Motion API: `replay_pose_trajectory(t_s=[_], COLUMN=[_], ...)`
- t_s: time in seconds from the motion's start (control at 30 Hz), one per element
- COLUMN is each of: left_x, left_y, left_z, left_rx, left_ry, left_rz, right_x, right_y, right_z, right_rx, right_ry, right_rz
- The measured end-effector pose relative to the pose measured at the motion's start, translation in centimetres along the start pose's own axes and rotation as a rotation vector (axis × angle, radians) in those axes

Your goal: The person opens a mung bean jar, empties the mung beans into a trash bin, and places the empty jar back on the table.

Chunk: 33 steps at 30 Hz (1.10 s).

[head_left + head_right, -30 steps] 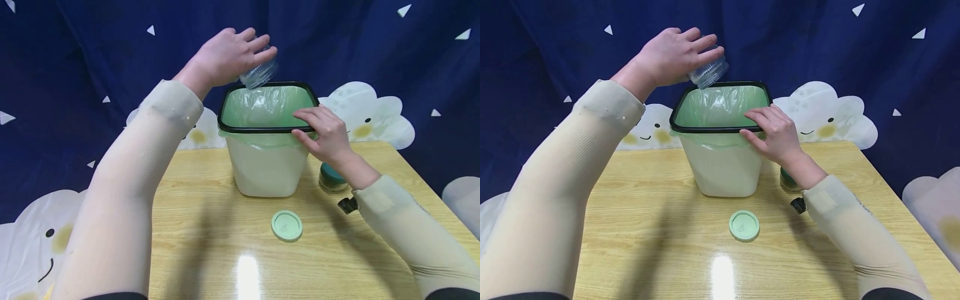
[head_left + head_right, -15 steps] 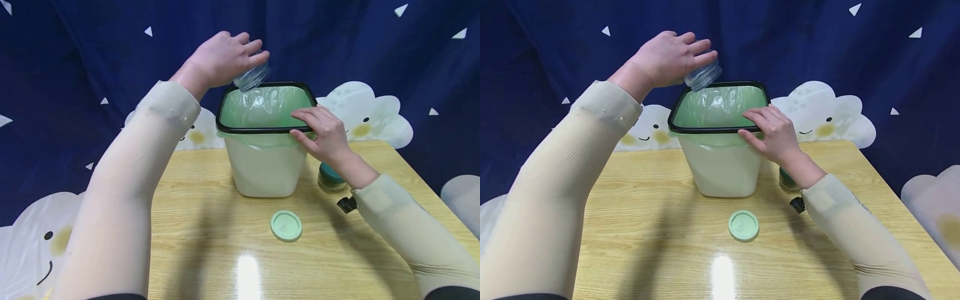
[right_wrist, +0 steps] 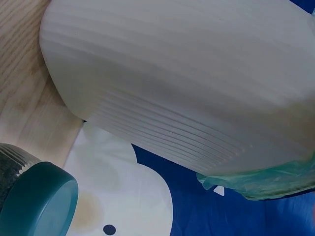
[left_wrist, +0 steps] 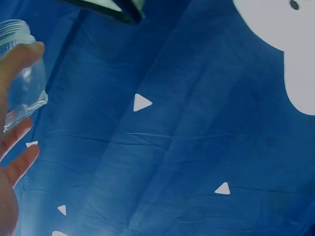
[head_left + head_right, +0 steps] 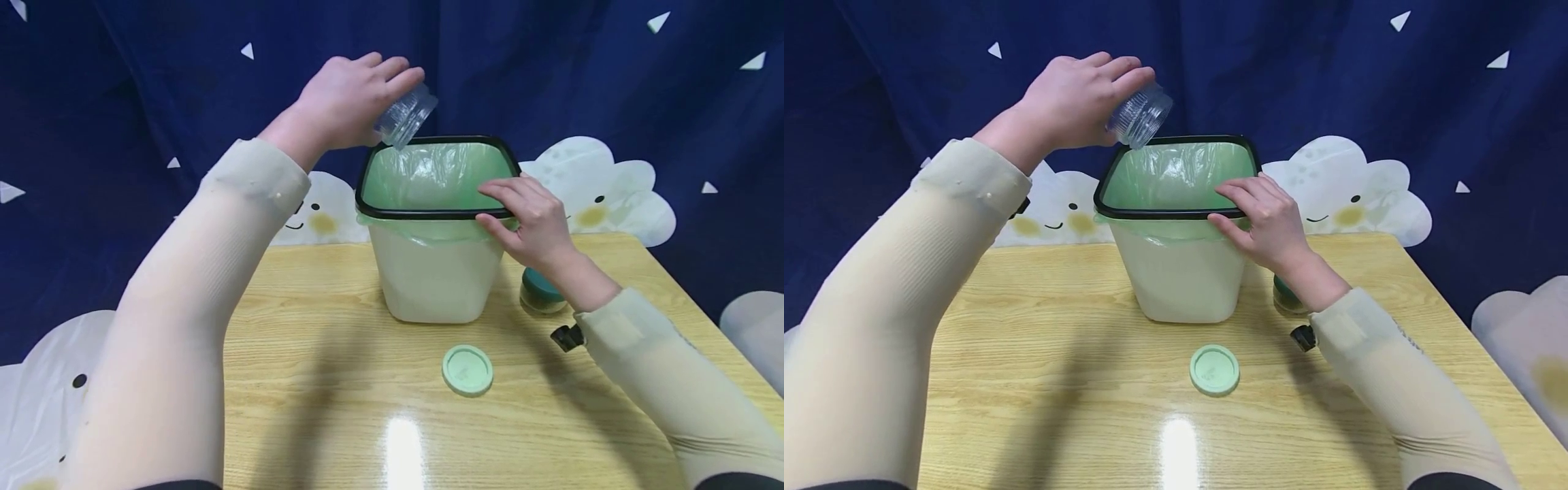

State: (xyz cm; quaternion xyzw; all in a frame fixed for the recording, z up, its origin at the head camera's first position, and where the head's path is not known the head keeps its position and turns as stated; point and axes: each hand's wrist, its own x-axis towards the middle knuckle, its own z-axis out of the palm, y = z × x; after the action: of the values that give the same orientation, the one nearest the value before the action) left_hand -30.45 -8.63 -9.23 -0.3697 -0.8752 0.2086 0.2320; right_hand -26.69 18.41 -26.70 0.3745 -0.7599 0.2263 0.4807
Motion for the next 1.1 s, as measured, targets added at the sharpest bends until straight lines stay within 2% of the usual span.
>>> replay_pose_trajectory(t_s=[0.13,0.33,0.43,0.63,0.73,0.83,1.1], left_x=[-1.1,-2.4,-3.1,-5.2,-6.5,-7.9,-10.8], left_y=[-0.4,-0.6,-0.3,0.2,0.5,1.0,2.3], left_z=[0.6,1.6,2.1,3.1,3.8,4.7,7.8], left_rx=[-0.089,-0.275,-0.376,-0.623,-0.762,-0.893,-1.229], left_ry=[0.039,0.105,0.166,0.316,0.386,0.469,0.728], left_rz=[-0.089,-0.245,-0.353,-0.637,-0.734,-0.771,-0.767], right_x=[-0.1,-0.4,-0.3,0.0,0.2,0.3,0.4], right_y=[0.1,0.1,0.0,-0.3,-0.5,-0.6,-0.5], right_z=[-0.1,-0.3,-0.4,-0.4,-0.3,-0.3,-0.2], right_rx=[-0.005,-0.013,-0.021,0.007,0.019,0.02,0.005], right_ry=[-0.011,-0.02,-0.011,0.009,0.018,0.022,-0.001], right_rz=[0.0,-0.004,-0.014,0.009,0.016,0.015,-0.006])
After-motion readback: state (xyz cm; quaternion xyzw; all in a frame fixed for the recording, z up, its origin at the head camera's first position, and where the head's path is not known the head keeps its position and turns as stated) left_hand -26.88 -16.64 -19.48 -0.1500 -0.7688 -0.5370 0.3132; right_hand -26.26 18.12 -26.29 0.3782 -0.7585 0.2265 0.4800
